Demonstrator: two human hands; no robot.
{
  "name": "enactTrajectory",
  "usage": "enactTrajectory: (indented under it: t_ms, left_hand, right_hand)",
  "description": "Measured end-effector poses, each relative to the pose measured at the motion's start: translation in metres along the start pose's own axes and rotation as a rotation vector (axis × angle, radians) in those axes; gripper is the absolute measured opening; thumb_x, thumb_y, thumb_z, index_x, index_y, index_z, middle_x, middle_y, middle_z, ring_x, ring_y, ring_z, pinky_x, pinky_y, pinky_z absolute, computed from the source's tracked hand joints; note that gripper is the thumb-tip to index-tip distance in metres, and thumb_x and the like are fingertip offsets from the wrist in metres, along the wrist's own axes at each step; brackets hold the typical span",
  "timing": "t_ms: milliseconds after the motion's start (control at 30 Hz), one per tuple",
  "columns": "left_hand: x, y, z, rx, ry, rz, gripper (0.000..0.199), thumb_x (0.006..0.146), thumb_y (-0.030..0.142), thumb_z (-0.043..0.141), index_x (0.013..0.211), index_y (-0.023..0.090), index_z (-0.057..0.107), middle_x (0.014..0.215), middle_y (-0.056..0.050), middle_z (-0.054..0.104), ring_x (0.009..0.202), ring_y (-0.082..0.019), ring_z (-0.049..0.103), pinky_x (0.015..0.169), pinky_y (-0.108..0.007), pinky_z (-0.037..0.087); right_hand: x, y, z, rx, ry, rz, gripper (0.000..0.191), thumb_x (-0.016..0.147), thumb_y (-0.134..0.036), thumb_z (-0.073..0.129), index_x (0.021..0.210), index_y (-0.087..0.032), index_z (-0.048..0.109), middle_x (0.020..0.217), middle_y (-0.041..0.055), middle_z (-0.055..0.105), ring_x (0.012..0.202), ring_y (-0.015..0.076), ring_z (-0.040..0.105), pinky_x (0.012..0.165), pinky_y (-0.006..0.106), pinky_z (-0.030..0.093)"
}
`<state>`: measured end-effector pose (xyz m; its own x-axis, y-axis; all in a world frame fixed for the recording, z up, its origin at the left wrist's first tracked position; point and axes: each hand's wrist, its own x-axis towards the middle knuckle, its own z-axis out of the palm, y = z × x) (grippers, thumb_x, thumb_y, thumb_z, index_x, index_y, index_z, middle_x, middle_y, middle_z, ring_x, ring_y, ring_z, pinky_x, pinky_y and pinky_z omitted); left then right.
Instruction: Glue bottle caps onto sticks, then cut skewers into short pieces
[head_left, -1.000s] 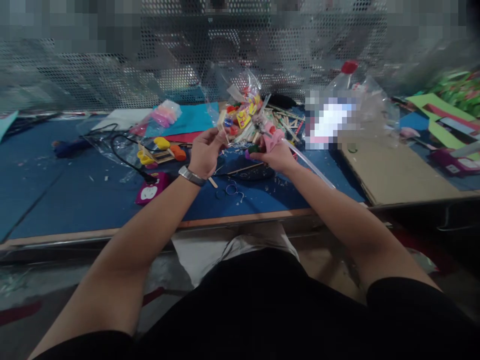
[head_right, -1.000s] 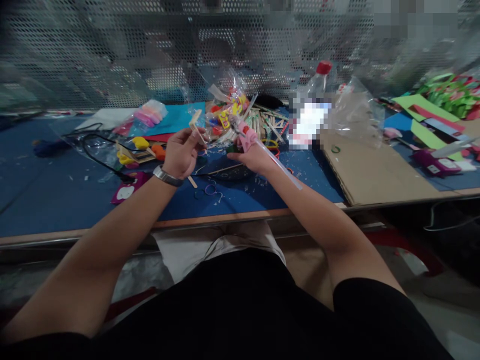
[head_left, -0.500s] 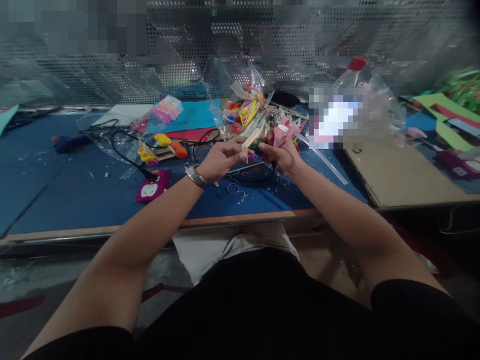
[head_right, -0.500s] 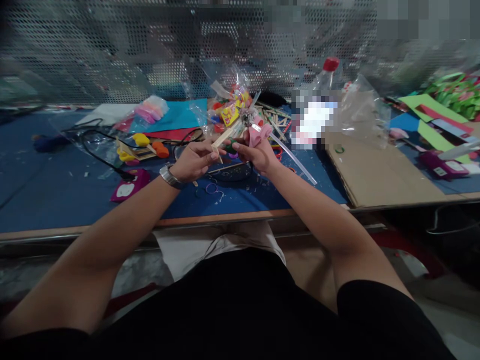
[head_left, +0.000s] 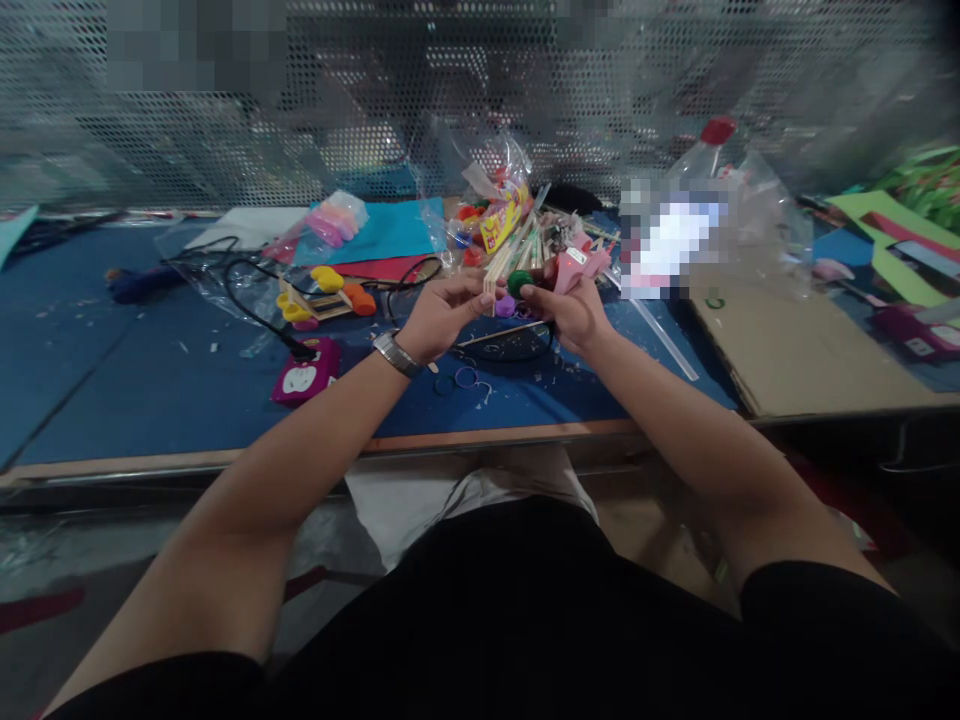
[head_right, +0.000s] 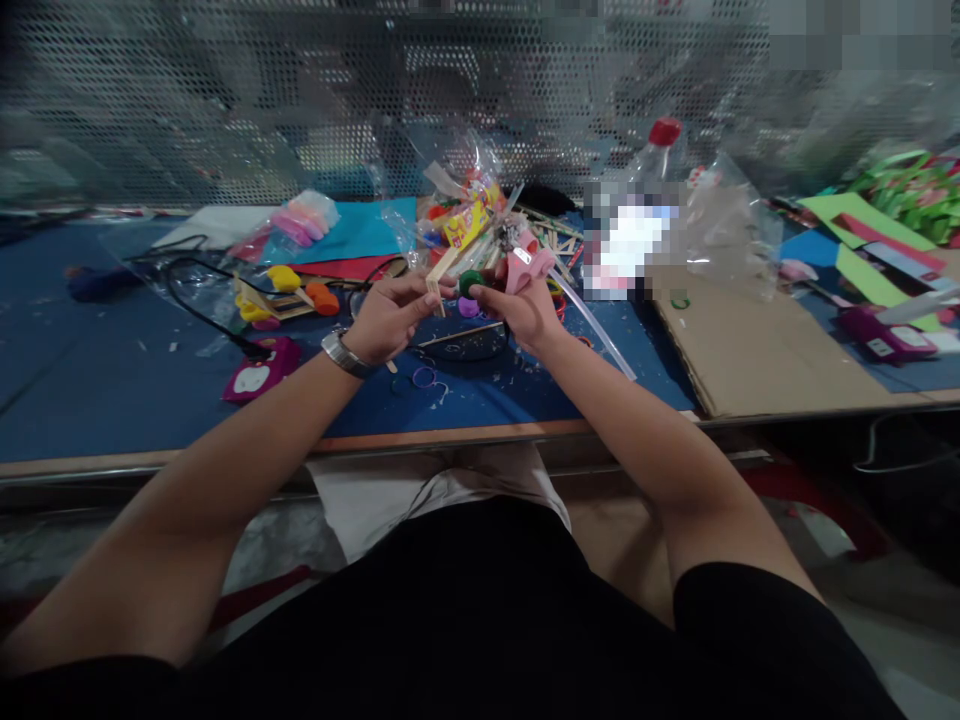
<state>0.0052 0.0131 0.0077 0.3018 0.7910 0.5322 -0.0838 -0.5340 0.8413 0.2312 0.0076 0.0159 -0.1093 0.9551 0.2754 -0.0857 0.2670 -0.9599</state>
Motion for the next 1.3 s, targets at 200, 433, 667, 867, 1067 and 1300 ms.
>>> enactTrajectory:
  t_ms: [200,433,667,867,1067,1300]
  left_hand:
    - [0.001,0.005,-0.001,0.301,0.18,0.146,0.048,0.087,0.071,0.09,0.093,0.023,0.09,0.09,-0.006,0.084,0.082,-0.017,0.074,0.075,-0.031,0.058]
    - [0.0,0.008,-0.005,0.481,0.116,0.393,0.028,0.102,0.054,0.082,0.102,0.028,0.091,0.094,-0.003,0.081,0.081,-0.014,0.072,0.074,-0.035,0.057]
    - [-0.002,0.01,-0.005,0.539,0.025,0.395,0.022,0.102,0.049,0.081,0.105,0.031,0.092,0.099,-0.005,0.083,0.09,-0.019,0.075,0.084,-0.038,0.06]
    - [-0.003,0.011,-0.005,0.565,-0.032,0.342,0.013,0.098,0.042,0.085,0.105,0.034,0.092,0.101,-0.005,0.084,0.098,-0.023,0.077,0.091,-0.04,0.061]
    - [-0.002,0.009,-0.006,0.551,-0.037,0.372,0.015,0.101,0.043,0.083,0.109,0.034,0.092,0.1,-0.004,0.083,0.094,-0.021,0.075,0.088,-0.042,0.059]
    - [-0.001,0.013,-0.005,0.484,-0.02,0.301,0.014,0.092,0.04,0.093,0.105,0.036,0.093,0.101,-0.005,0.084,0.099,-0.024,0.077,0.096,-0.042,0.059]
  right_hand:
    - [-0.003,-0.006,-0.005,0.01,0.014,-0.007,0.075,0.062,-0.066,0.097,0.096,-0.029,0.041,0.097,0.0003,0.058,0.078,0.0193,0.061,0.072,0.041,0.06]
    - [-0.007,-0.013,-0.004,0.008,-0.008,0.013,0.083,0.056,-0.072,0.098,0.096,-0.03,0.039,0.095,0.0003,0.054,0.076,0.0197,0.055,0.068,0.04,0.054]
    - [-0.007,-0.013,-0.004,0.048,0.039,-0.052,0.085,0.053,-0.079,0.102,0.092,-0.029,0.044,0.092,-0.0017,0.059,0.068,0.0158,0.057,0.062,0.037,0.057]
    - [-0.007,-0.01,-0.007,0.006,0.006,-0.06,0.079,0.06,-0.074,0.101,0.093,-0.028,0.046,0.095,0.0003,0.062,0.072,0.0164,0.059,0.065,0.038,0.058]
    - [-0.009,-0.011,-0.006,-0.001,-0.017,-0.077,0.072,0.064,-0.063,0.101,0.094,-0.029,0.045,0.093,0.0025,0.063,0.087,0.0269,0.067,0.074,0.047,0.063]
    - [-0.007,-0.008,-0.009,-0.098,-0.028,-0.052,0.067,0.071,-0.06,0.097,0.096,-0.029,0.043,0.102,0.0066,0.07,0.098,0.0316,0.072,0.08,0.052,0.066]
